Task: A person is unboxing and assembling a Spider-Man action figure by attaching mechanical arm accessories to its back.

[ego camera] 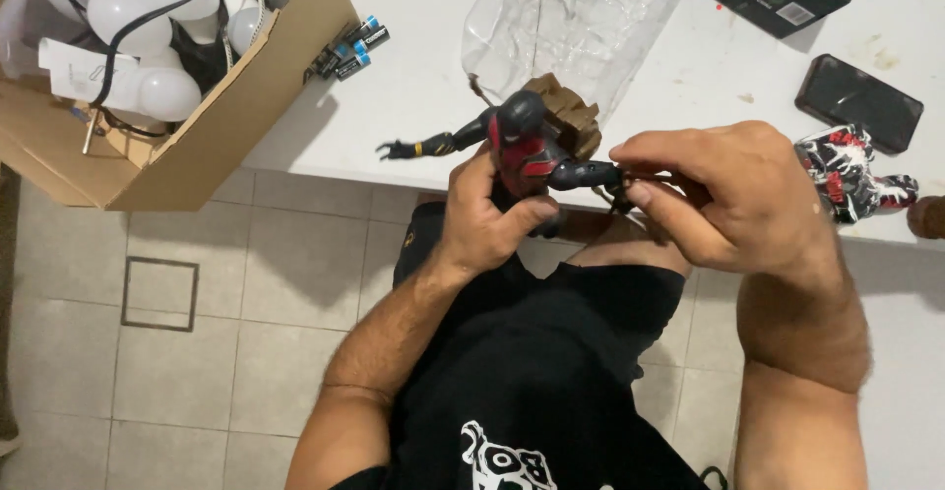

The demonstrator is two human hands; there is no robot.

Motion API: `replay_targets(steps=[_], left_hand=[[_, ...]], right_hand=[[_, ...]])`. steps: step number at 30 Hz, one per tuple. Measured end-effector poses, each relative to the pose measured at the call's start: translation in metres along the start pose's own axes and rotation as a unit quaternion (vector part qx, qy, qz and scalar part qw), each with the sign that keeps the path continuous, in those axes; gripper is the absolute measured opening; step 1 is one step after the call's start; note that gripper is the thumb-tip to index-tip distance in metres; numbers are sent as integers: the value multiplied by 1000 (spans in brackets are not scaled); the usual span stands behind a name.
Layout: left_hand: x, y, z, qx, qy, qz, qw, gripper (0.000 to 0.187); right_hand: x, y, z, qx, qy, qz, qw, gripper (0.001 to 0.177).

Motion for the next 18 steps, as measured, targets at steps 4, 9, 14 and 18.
replay_targets(steps=[4,9,14,18], left_hand=[[-2,-3,-1,78,-41,20,996,39],[3,-21,5,142,-55,-19,988,42],[8,-30,9,132,-44,-35,990,40],[8,-19,8,82,-19,-17,996,34]], right_hand=[[2,-4,4,9,27,-55,998,26],[12,-14,17,17,119,-110,987,26],[30,-14,19,63,185,-71,978,28],[33,-15,26,71,162,-14,984,35]])
Point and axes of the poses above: each hand's wrist, its own x-axis towards the middle knuckle, its own z-axis out of the back of the hand, y = z × x, the point moved 2 cm from there along x, towards the middle knuckle, and after that the axes turned 13 degrees about z, right-handed, at the moved point
